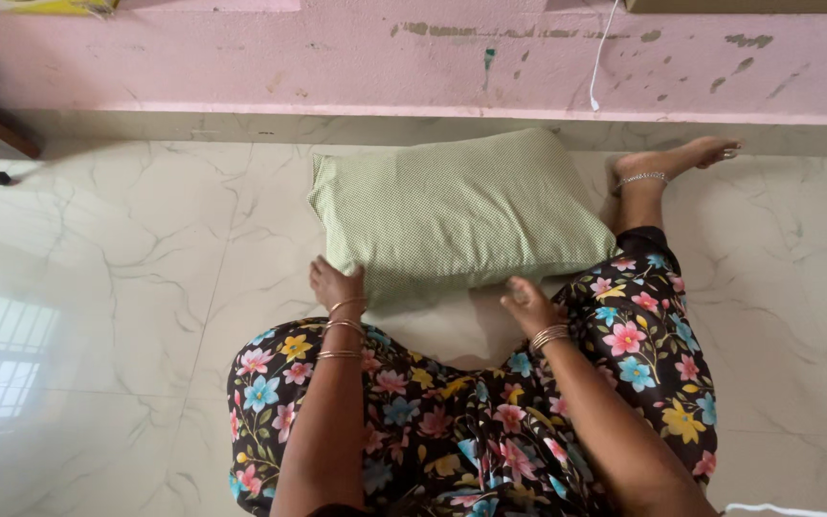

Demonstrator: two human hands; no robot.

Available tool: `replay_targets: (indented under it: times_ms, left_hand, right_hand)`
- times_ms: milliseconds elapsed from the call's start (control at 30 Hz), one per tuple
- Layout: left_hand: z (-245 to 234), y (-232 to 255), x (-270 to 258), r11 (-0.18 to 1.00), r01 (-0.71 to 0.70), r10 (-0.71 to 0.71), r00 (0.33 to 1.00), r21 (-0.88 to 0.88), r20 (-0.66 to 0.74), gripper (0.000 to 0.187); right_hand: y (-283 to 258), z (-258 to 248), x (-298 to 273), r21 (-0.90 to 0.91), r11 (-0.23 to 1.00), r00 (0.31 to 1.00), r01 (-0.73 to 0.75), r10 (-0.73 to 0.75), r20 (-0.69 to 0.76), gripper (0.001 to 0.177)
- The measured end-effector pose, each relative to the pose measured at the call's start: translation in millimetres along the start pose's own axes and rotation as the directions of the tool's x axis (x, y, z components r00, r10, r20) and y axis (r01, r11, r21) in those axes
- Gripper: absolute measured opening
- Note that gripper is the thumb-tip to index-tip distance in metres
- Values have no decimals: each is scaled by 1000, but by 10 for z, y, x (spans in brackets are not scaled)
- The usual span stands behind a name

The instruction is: The person removes a green checkered pillowcase from a white pillow, folds it, and places it aside. Then, the person picks up a second pillow with a peach-colored patterned case, removes the case, and places the bare pillow on the floor.

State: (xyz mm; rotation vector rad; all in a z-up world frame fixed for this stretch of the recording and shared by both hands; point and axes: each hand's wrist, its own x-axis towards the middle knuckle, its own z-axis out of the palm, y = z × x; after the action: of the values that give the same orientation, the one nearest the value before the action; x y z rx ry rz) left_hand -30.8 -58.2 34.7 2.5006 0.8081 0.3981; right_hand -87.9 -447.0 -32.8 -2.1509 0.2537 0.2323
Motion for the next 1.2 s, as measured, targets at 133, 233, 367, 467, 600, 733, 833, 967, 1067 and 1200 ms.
replay_targets:
  times_ms: [133,233,367,467,600,733,833,967,1067,1200]
  left_hand:
    - [265,-302,140,891,436,-339,826,-128,450,95]
    - [465,-357,32,924,346,-227,839,-162,494,79]
    - [486,-393,-110,923,297,-201,913,-244,354,49]
    - [397,-259,-347,955,160,-96,963,-251,250,32]
    - [321,83,-714,817,-213,277,960,-535,41,27]
    - [262,266,-950,574,61,305,910,-817,282,24]
    - [120,304,-1038,419,272,369,821,-867,436,21]
    - [-193,412,-1145,474,226,521,707,-851,478,17]
    - [-316,390,-1159,620,-426,709,665,-659,237,30]
    - [-194,238,-1074,573,-330,737,607,-750,296,53]
  right_hand:
    - [75,-79,328,384,917,960,110,2,-279,96]
    - [60,142,334,467,874,971,131,-19,-237,113]
    - [20,220,350,565,812,981,145,-45,-186,122]
    - [-45,156,274,406,906,987,122,-66,-149,119]
    - [-396,196,-33,89,977,977,191,-181,-110,119]
    - [-713,454,-470,-250,785,808,567,-589,-19,104]
    - [-813,709,-777,-378,413,487,828,-864,123,72]
    - [-915,933,-945,-463,312,437,830,-879,191,54]
    - [-913,807,-937,-543,253,409,801,-894,186,56]
    - [-916,669,-1073,-511,311,436,801,-889,142,52]
